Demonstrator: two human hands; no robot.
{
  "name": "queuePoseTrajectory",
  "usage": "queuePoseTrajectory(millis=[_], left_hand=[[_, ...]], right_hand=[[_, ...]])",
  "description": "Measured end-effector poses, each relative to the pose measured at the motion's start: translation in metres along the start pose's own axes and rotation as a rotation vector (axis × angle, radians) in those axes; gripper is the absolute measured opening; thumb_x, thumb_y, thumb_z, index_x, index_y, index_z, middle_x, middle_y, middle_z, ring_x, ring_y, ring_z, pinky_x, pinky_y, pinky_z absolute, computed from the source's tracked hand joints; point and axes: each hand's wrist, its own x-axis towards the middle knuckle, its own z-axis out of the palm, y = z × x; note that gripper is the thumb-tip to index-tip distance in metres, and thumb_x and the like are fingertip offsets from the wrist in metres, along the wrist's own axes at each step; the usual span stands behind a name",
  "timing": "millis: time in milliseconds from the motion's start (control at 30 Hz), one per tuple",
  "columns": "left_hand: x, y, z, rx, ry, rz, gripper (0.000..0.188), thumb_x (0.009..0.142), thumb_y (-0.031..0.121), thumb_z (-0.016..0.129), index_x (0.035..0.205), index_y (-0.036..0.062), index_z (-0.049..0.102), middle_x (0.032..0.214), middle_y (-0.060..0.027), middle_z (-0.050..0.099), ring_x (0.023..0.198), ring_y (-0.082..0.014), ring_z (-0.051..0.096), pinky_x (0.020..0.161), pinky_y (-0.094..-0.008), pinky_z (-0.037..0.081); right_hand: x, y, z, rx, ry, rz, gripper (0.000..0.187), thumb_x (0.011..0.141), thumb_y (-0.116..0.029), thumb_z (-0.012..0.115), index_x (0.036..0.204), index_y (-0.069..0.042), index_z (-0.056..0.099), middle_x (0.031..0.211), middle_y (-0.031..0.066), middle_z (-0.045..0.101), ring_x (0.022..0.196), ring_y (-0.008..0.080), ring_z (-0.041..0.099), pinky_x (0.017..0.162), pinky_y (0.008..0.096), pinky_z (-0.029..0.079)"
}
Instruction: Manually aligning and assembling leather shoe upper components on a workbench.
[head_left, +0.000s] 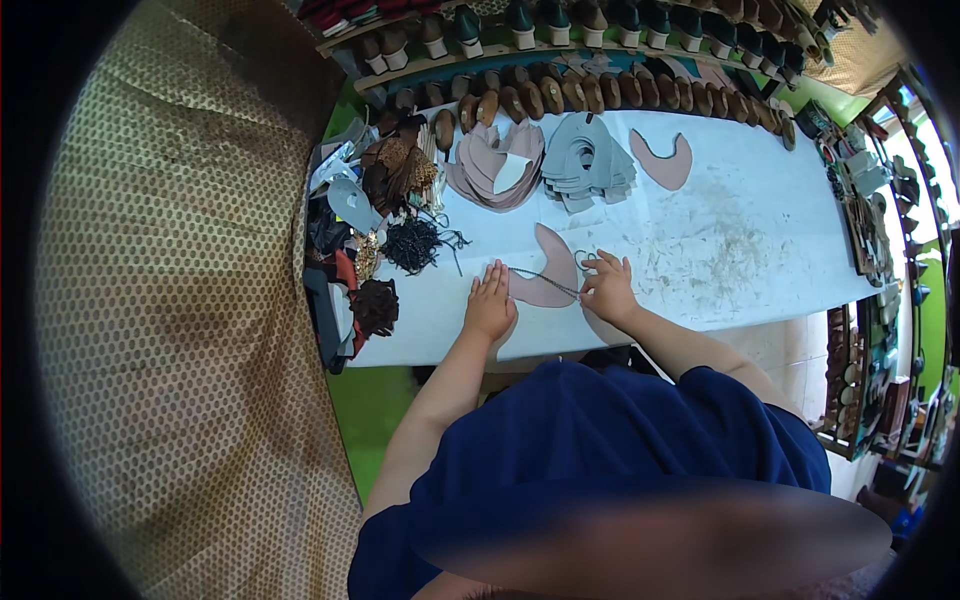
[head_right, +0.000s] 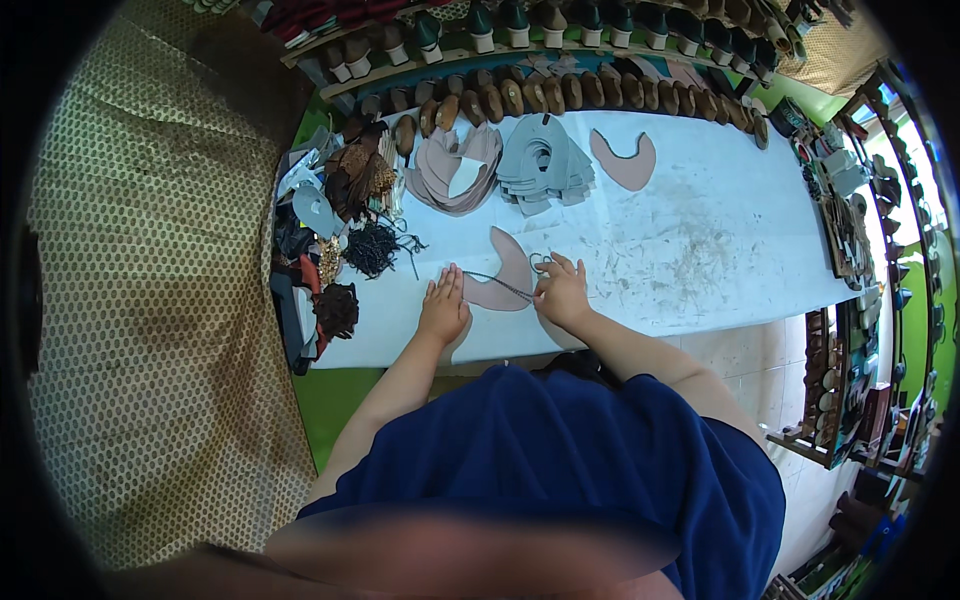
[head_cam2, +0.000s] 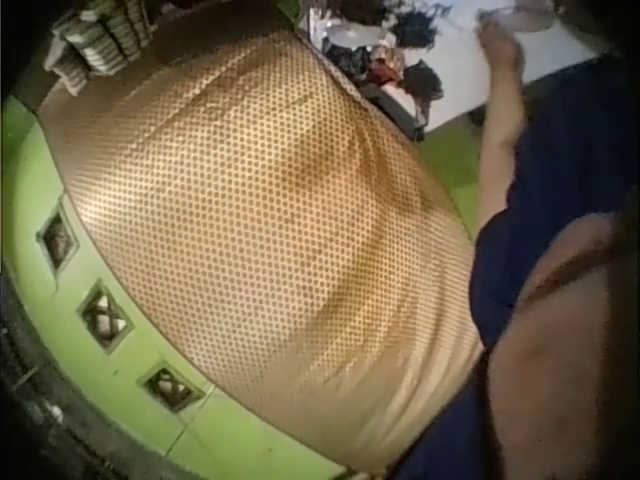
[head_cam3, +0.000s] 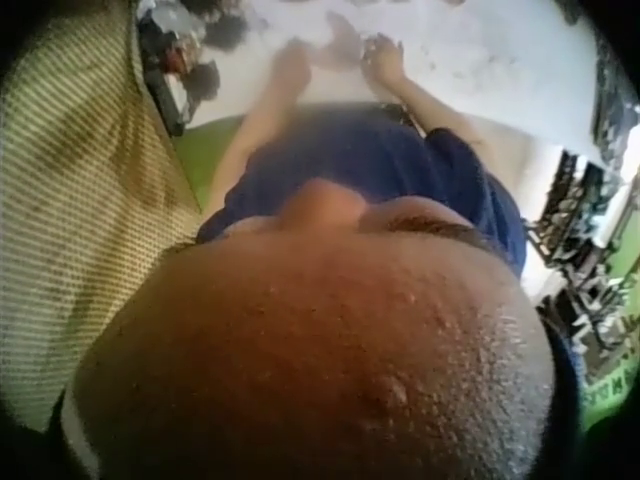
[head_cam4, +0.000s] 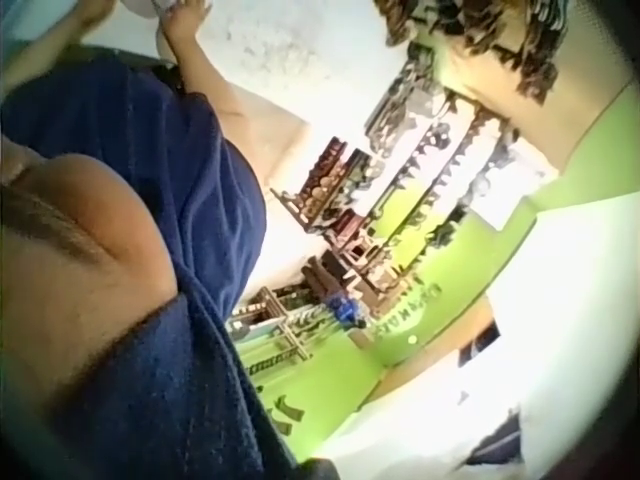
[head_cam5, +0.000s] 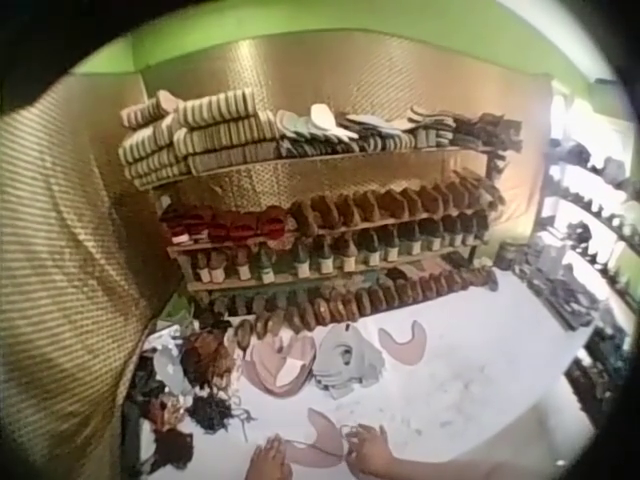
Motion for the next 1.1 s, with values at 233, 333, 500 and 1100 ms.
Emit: queuePoseTrajectory(millis=[233, 333, 500, 1100], left_hand=[[0.0, -0.002, 0.001, -0.012, 0.038, -0.002, 0.071, 0.09, 0.024, 0.046, 0.155, 0.0054, 0.026, 0.162, -0.014, 0.026, 0.149, -0.0297, 0.027, 0.121, -0.0494, 0.02], [0.0, -0.001, -0.002, -0.011, 0.024, 0.0, 0.07, 0.09, 0.023, 0.046, 0.155, 0.0059, 0.027, 0.162, -0.0135, 0.026, 0.149, -0.0292, 0.027, 0.121, -0.0493, 0.02], [-0.001, 0.001, -0.002, 0.01, 0.01, -0.018, 0.071, 0.089, 0.023, 0.047, 0.155, 0.0064, 0.027, 0.162, -0.0133, 0.026, 0.149, -0.0288, 0.027, 0.121, -0.0492, 0.02], [-0.001, 0.007, -0.007, 0.116, 0.01, -0.03, 0.069, 0.089, 0.025, 0.046, 0.154, 0.0084, 0.03, 0.163, -0.0103, 0.025, 0.15, -0.0252, 0.026, 0.122, -0.047, 0.017]], right_hand=[[-0.014, -0.018, -0.006, 0.026, -0.032, -0.086, 0.004, 0.071, -0.02, 0.075, 0.071, -0.016, 0.074, 0.136, 0.0043, 0.057, 0.143, 0.0345, 0.033, 0.111, 0.0713, 0.02], [-0.017, -0.02, -0.005, 0.047, -0.021, -0.102, 0.005, 0.071, -0.019, 0.075, 0.07, -0.015, 0.073, 0.137, 0.004, 0.056, 0.143, 0.0349, 0.032, 0.11, 0.072, 0.02], [-0.018, -0.02, 0.0, 0.014, -0.016, -0.116, 0.004, 0.071, -0.017, 0.074, 0.068, -0.015, 0.071, 0.139, 0.004, 0.055, 0.144, 0.0346, 0.031, 0.11, 0.0732, 0.02], [-0.018, -0.015, 0.007, -0.044, -0.024, -0.028, 0.005, 0.073, -0.017, 0.072, 0.074, -0.013, 0.075, 0.141, 0.0058, 0.053, 0.145, 0.0341, 0.028, 0.11, 0.0745, 0.017]])
